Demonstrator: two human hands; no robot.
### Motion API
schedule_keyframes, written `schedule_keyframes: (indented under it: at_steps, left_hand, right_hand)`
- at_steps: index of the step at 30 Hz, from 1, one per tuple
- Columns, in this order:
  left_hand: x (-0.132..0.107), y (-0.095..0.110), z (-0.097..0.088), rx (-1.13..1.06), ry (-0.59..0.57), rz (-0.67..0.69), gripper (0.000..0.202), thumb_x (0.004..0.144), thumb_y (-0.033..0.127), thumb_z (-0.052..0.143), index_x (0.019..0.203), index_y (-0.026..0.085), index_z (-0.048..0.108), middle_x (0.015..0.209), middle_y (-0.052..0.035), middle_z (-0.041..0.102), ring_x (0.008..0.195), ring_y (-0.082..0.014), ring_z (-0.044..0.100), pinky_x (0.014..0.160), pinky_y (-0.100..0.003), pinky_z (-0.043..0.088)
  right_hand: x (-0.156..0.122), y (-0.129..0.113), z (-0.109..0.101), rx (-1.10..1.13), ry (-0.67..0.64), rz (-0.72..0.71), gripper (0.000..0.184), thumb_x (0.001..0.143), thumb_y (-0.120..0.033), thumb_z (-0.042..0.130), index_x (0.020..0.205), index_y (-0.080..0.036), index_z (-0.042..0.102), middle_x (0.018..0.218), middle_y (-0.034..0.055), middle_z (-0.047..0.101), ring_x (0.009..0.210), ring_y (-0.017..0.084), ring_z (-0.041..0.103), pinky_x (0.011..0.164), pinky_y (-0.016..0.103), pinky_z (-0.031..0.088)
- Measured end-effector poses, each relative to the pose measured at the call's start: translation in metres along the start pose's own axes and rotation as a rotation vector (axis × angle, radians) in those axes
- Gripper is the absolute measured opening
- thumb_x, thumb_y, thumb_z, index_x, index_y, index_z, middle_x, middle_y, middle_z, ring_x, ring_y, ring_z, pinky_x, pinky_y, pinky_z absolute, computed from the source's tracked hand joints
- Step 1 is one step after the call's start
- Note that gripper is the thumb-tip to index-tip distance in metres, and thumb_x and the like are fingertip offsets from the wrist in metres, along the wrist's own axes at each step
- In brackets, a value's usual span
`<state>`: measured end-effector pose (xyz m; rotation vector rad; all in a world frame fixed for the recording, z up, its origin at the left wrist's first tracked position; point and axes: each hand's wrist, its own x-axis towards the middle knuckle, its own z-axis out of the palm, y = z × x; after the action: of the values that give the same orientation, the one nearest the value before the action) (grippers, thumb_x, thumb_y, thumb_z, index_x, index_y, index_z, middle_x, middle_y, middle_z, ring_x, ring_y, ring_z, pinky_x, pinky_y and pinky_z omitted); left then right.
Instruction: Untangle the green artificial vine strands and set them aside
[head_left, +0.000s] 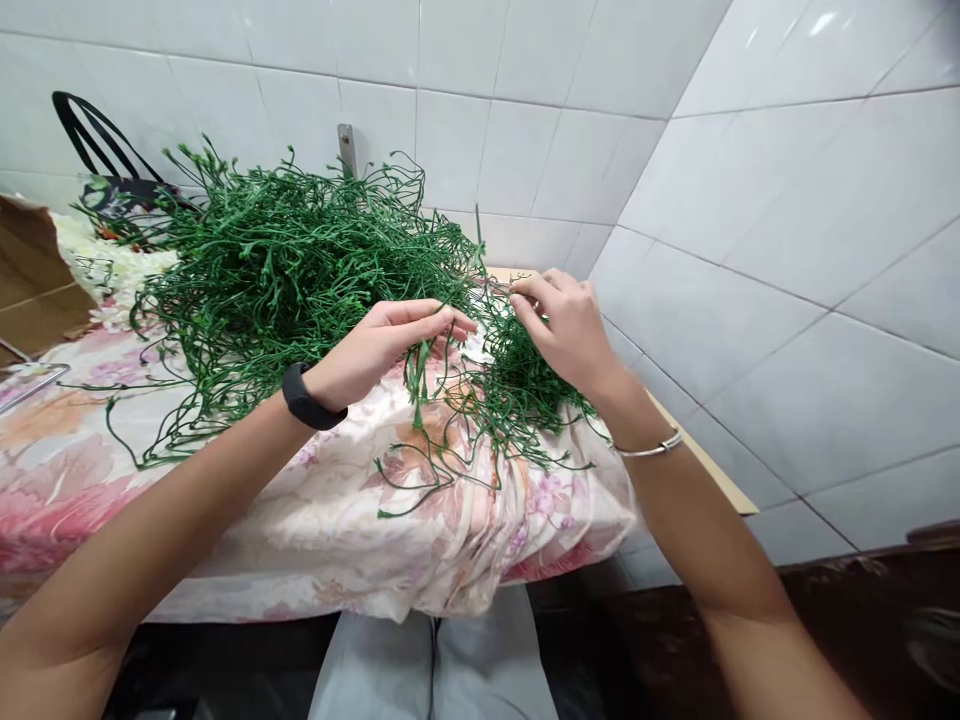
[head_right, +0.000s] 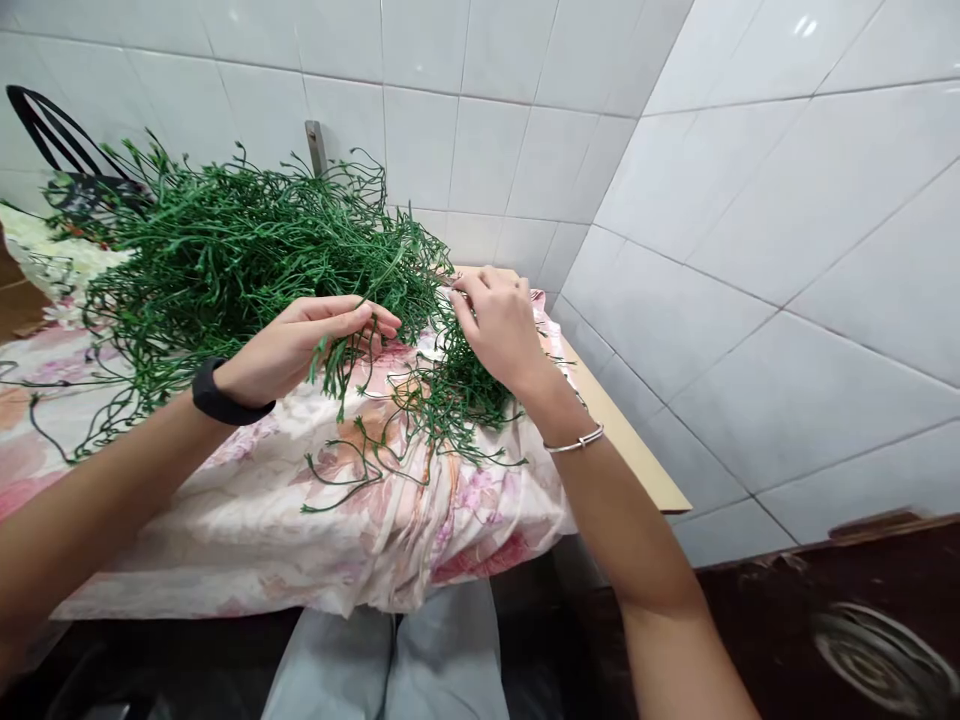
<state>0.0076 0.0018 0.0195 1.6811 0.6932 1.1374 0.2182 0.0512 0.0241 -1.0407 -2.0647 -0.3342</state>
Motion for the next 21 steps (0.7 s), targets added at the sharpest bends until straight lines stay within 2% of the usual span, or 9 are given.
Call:
schedule_keyframes:
  at_steps: [2,4,7,10,13,18,21]
  left_hand:
    - [0.001,-0.005,0.0,0.008,0.019,-0.017,0.03,0.082,0.037,0.051,0.094,0.015,0.066,0.096,-0.0072,0.065,0.082,-0.0142,0.057,0.07,-0.025,0.043]
    - [0.001,-0.007,0.001,0.015,0.036,0.008,0.032,0.083,0.038,0.049,0.1,0.017,0.065,0.103,-0.0066,0.064,0.089,-0.0151,0.057,0.075,-0.026,0.043]
    - [0.0,-0.008,0.005,0.012,0.048,0.081,0.031,0.085,0.036,0.046,0.105,0.021,0.063,0.117,-0.0028,0.058,0.107,-0.0153,0.05,0.091,-0.027,0.037]
    - [-0.001,-0.009,0.008,-0.055,0.027,0.1,0.03,0.086,0.036,0.045,0.109,0.025,0.061,0.125,0.0007,0.053,0.118,-0.0154,0.043,0.098,-0.028,0.033]
    - [-0.001,-0.011,0.01,-0.124,-0.023,0.07,0.031,0.085,0.038,0.046,0.111,0.027,0.059,0.126,0.0011,0.052,0.121,-0.0163,0.041,0.1,-0.029,0.033]
    - [-0.001,-0.013,0.01,-0.137,-0.105,0.051,0.032,0.084,0.038,0.048,0.112,0.028,0.059,0.124,0.0,0.054,0.121,-0.0166,0.042,0.102,-0.029,0.03]
    - [-0.001,-0.012,0.008,-0.076,-0.047,0.091,0.031,0.084,0.036,0.049,0.11,0.024,0.06,0.116,-0.0034,0.059,0.109,-0.0169,0.051,0.094,-0.03,0.038]
  right_hand:
    - [0.0,0.011,0.007,-0.126,-0.002,0.028,0.017,0.081,-0.028,0.048,0.087,-0.018,0.061,0.08,0.0069,0.055,0.084,0.022,0.049,0.076,0.04,0.034]
    - [0.0,0.015,0.008,-0.128,0.002,0.031,0.018,0.08,-0.029,0.051,0.088,-0.018,0.062,0.086,0.0089,0.057,0.089,0.025,0.049,0.077,0.042,0.034]
    - [0.001,0.006,0.002,0.083,0.023,-0.049,0.019,0.082,-0.031,0.049,0.085,-0.017,0.061,0.09,0.0078,0.059,0.091,0.021,0.051,0.081,0.039,0.037]
    - [-0.002,-0.015,-0.006,0.406,-0.103,-0.13,0.024,0.085,-0.034,0.044,0.078,-0.018,0.061,0.081,0.0042,0.061,0.08,0.014,0.055,0.077,0.031,0.042]
    - [-0.008,-0.035,-0.005,0.577,-0.227,-0.138,0.022,0.082,-0.036,0.049,0.081,-0.018,0.062,0.084,0.0028,0.062,0.08,0.012,0.056,0.076,0.028,0.043]
    - [-0.016,-0.045,0.005,0.691,-0.256,-0.064,0.018,0.079,-0.034,0.055,0.073,-0.017,0.06,0.073,0.0009,0.06,0.071,0.011,0.054,0.07,0.026,0.044]
    - [-0.014,-0.042,0.004,0.74,-0.223,-0.034,0.018,0.08,-0.031,0.053,0.071,-0.016,0.058,0.077,0.0023,0.059,0.077,0.012,0.054,0.074,0.028,0.043]
